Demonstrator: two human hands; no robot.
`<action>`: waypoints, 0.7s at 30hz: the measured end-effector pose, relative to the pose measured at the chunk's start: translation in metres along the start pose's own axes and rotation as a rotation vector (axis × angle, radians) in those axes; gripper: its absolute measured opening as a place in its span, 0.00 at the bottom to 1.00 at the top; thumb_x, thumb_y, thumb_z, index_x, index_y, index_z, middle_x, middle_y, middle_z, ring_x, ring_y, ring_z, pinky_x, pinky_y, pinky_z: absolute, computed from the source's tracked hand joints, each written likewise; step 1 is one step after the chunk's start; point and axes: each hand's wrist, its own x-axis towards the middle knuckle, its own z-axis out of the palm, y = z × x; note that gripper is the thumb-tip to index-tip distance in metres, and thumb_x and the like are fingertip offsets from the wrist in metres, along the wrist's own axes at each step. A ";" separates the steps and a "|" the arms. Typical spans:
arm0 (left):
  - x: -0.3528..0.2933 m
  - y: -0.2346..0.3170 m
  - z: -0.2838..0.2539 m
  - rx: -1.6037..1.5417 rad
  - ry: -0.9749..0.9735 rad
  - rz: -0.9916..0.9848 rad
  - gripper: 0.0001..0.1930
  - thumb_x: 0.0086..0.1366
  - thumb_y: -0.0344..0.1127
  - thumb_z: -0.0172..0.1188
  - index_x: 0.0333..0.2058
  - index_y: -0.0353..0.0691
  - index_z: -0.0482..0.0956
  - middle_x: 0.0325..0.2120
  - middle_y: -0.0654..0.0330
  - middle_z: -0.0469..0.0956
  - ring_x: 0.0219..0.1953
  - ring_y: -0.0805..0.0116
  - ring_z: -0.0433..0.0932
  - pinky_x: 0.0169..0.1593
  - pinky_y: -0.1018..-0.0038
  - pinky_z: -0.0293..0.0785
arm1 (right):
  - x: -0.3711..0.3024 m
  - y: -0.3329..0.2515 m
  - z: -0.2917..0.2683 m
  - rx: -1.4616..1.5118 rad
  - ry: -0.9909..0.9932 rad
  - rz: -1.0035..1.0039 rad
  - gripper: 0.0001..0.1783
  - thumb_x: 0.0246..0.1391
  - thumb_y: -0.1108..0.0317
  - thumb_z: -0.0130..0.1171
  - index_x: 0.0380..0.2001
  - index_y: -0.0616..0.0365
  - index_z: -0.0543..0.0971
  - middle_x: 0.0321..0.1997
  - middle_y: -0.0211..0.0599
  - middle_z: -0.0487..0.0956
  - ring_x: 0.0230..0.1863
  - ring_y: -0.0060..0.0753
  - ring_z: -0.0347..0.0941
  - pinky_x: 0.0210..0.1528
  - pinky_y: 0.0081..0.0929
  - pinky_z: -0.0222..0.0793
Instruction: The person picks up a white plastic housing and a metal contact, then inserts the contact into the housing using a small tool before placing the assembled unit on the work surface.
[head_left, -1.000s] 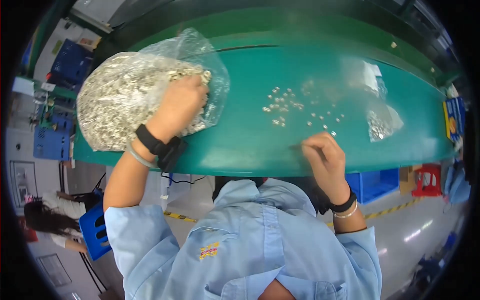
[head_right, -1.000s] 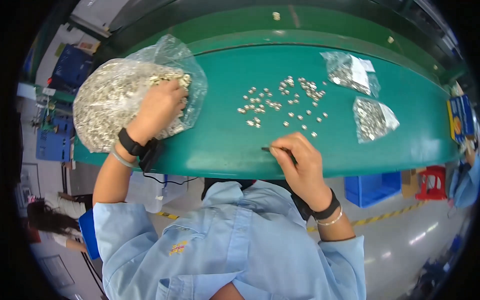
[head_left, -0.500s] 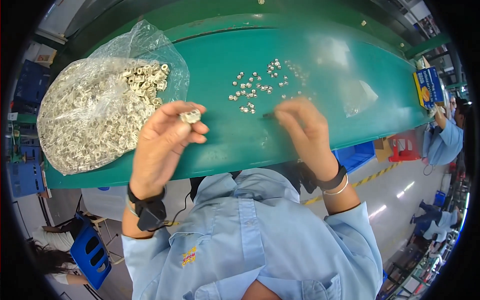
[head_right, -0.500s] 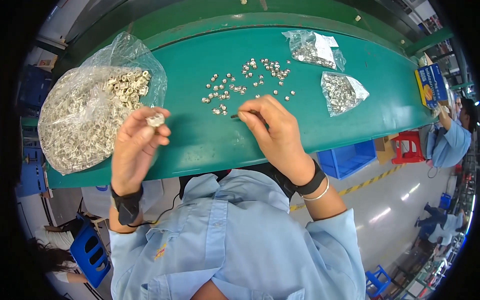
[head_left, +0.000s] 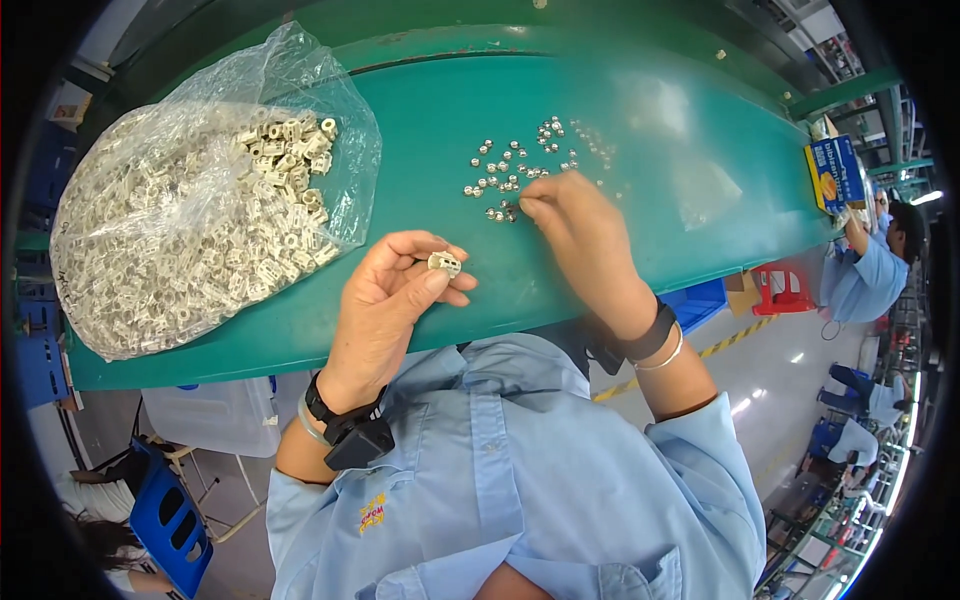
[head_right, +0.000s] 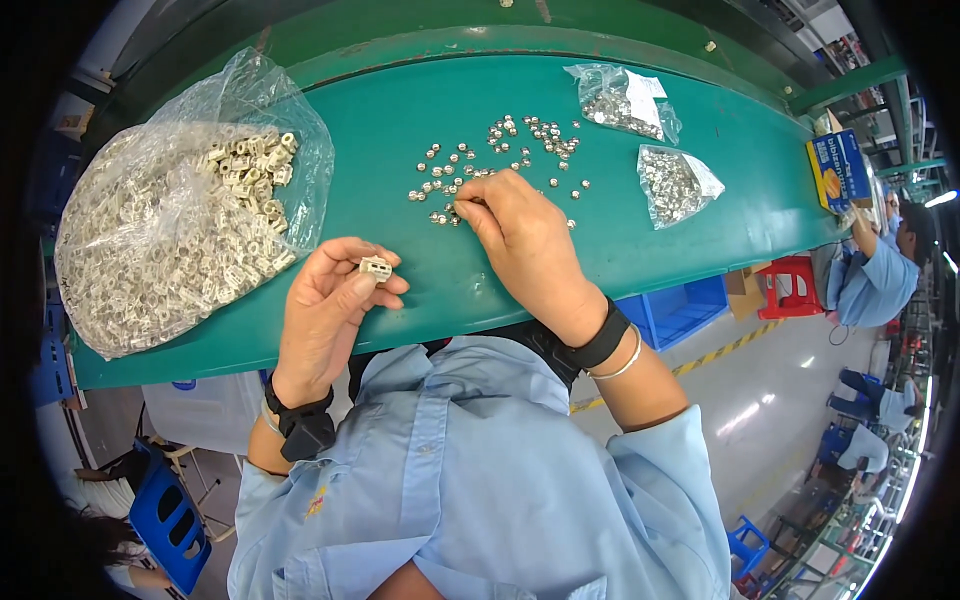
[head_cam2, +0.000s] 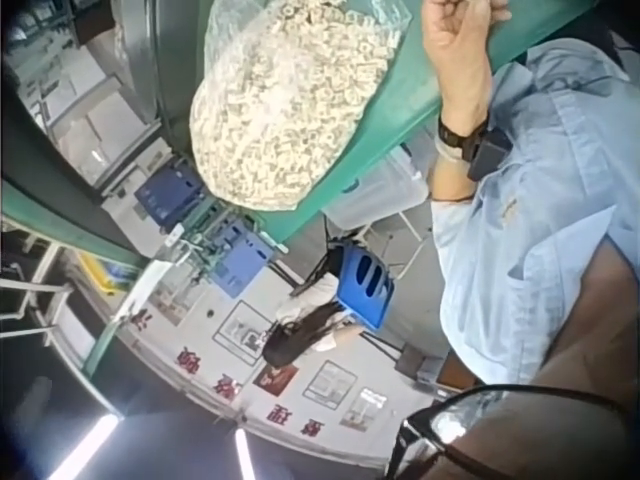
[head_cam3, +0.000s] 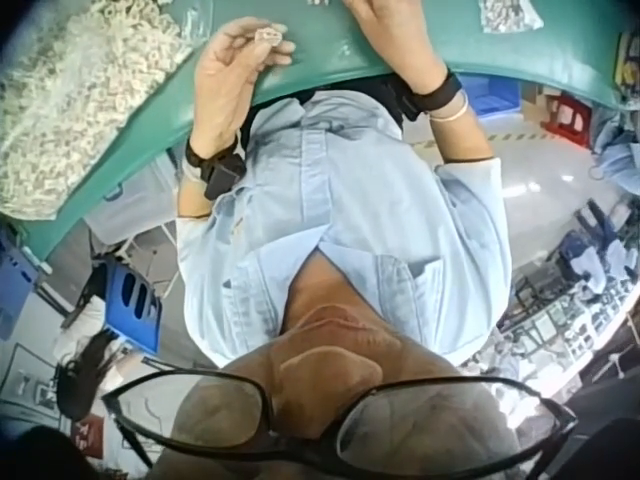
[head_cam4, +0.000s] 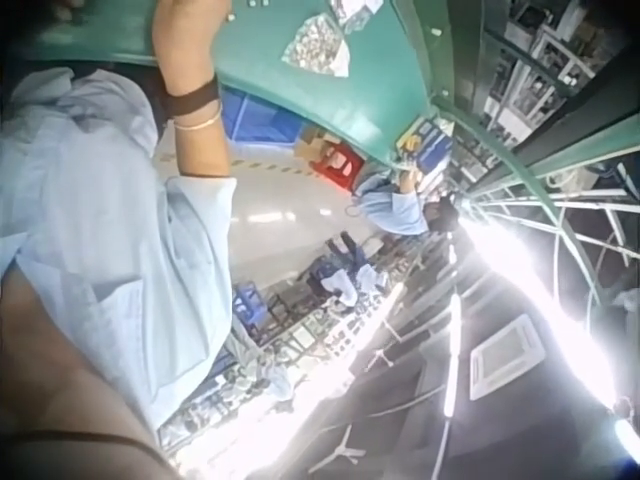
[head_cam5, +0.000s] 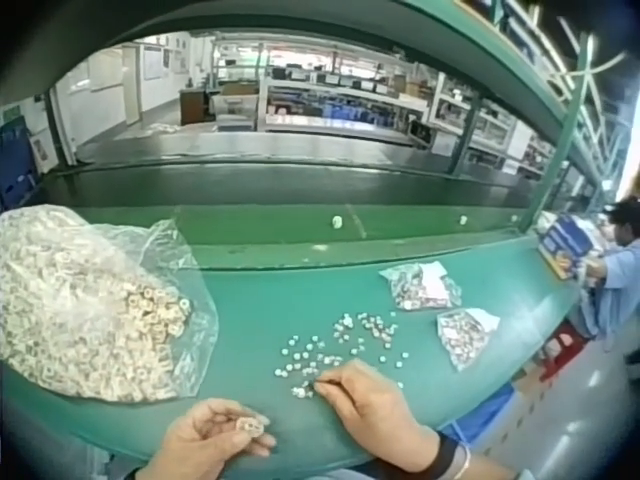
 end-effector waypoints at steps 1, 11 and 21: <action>0.000 0.001 0.000 -0.018 0.006 -0.013 0.14 0.65 0.28 0.57 0.49 0.33 0.71 0.46 0.55 0.74 0.42 0.71 0.77 0.45 0.75 0.75 | 0.000 0.000 0.001 0.000 -0.002 -0.001 0.06 0.53 0.74 0.59 0.35 0.61 0.78 0.32 0.39 0.76 0.33 0.38 0.74 0.36 0.27 0.69; 0.000 -0.007 0.002 0.013 0.037 0.054 0.13 0.63 0.26 0.58 0.46 0.33 0.72 0.43 0.53 0.76 0.39 0.71 0.77 0.43 0.75 0.76 | -0.002 -0.001 -0.005 0.022 -0.005 0.069 0.06 0.55 0.74 0.58 0.36 0.61 0.77 0.32 0.34 0.77 0.31 0.29 0.75 0.35 0.23 0.69; 0.008 -0.007 0.012 0.074 -0.015 0.034 0.15 0.63 0.26 0.57 0.48 0.34 0.70 0.42 0.54 0.75 0.39 0.72 0.77 0.43 0.75 0.75 | -0.015 -0.023 -0.035 0.438 0.002 0.205 0.06 0.58 0.75 0.55 0.39 0.62 0.77 0.36 0.27 0.76 0.33 0.18 0.73 0.37 0.16 0.69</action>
